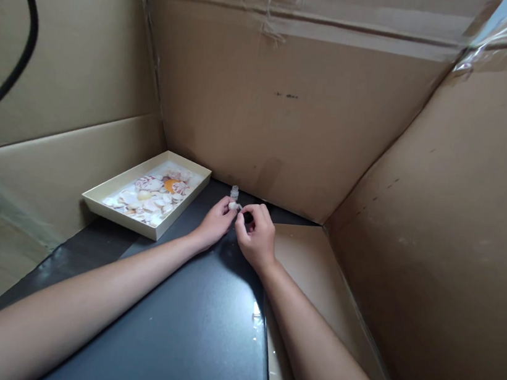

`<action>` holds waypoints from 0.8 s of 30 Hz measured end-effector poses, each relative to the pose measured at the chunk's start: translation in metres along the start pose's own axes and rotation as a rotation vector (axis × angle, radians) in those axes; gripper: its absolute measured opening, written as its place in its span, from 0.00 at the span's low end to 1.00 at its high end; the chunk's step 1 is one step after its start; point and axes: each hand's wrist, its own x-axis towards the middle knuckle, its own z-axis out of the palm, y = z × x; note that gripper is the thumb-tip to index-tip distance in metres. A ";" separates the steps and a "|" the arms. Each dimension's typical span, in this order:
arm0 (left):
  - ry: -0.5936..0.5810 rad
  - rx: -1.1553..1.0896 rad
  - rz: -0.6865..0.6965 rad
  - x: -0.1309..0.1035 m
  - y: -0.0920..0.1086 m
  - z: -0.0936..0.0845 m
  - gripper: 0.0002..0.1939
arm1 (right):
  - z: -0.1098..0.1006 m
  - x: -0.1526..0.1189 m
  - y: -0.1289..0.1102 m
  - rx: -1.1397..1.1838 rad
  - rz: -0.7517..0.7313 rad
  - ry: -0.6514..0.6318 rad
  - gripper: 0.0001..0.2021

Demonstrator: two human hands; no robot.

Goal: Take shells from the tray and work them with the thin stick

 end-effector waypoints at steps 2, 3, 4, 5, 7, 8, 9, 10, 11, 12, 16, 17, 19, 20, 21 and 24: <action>0.005 -0.003 0.004 0.000 -0.001 0.000 0.03 | 0.000 0.000 0.000 -0.005 0.000 -0.030 0.02; 0.008 0.001 0.003 0.000 -0.001 0.000 0.03 | 0.000 0.000 0.000 -0.010 0.005 -0.021 0.02; 0.012 0.008 0.000 0.000 -0.001 0.000 0.03 | 0.000 0.000 0.000 -0.015 0.012 0.002 0.02; 0.013 0.016 0.000 0.000 -0.002 0.000 0.03 | 0.000 0.000 0.000 -0.017 0.014 0.025 0.02; 0.014 0.023 0.010 0.000 -0.002 -0.001 0.02 | 0.000 0.000 0.000 -0.012 0.005 0.027 0.03; 0.014 0.021 0.021 0.000 -0.003 -0.001 0.02 | 0.000 0.000 0.000 -0.010 -0.002 0.004 0.03; 0.014 0.018 0.032 0.001 -0.003 -0.001 0.03 | 0.000 0.000 0.000 -0.011 -0.004 -0.022 0.03; 0.014 0.016 0.041 0.001 -0.003 0.000 0.03 | 0.000 0.000 0.001 -0.017 -0.001 -0.040 0.03; 0.016 0.017 0.048 0.001 -0.004 0.000 0.02 | 0.001 -0.001 0.001 -0.024 0.006 -0.043 0.03; 0.018 0.020 0.054 0.001 -0.004 0.000 0.02 | 0.001 -0.001 0.001 -0.031 0.014 -0.033 0.03; 0.013 0.025 0.055 0.002 -0.004 0.000 0.03 | 0.001 -0.001 0.001 -0.024 -0.002 -0.033 0.04; 0.010 0.019 0.047 0.002 -0.003 0.000 0.03 | 0.002 -0.002 0.001 -0.024 -0.006 -0.057 0.04; 0.008 0.010 0.033 0.001 -0.003 -0.001 0.03 | 0.002 -0.003 0.001 -0.041 0.006 -0.089 0.04; 0.011 0.011 0.030 0.001 -0.002 0.000 0.03 | 0.002 -0.003 0.002 -0.053 0.016 -0.089 0.04; 0.015 0.015 0.032 0.001 -0.002 0.000 0.03 | 0.001 -0.003 0.002 -0.064 0.023 -0.082 0.04; 0.015 0.014 0.032 0.001 -0.002 0.000 0.03 | 0.000 -0.003 0.001 -0.072 -0.003 -0.073 0.05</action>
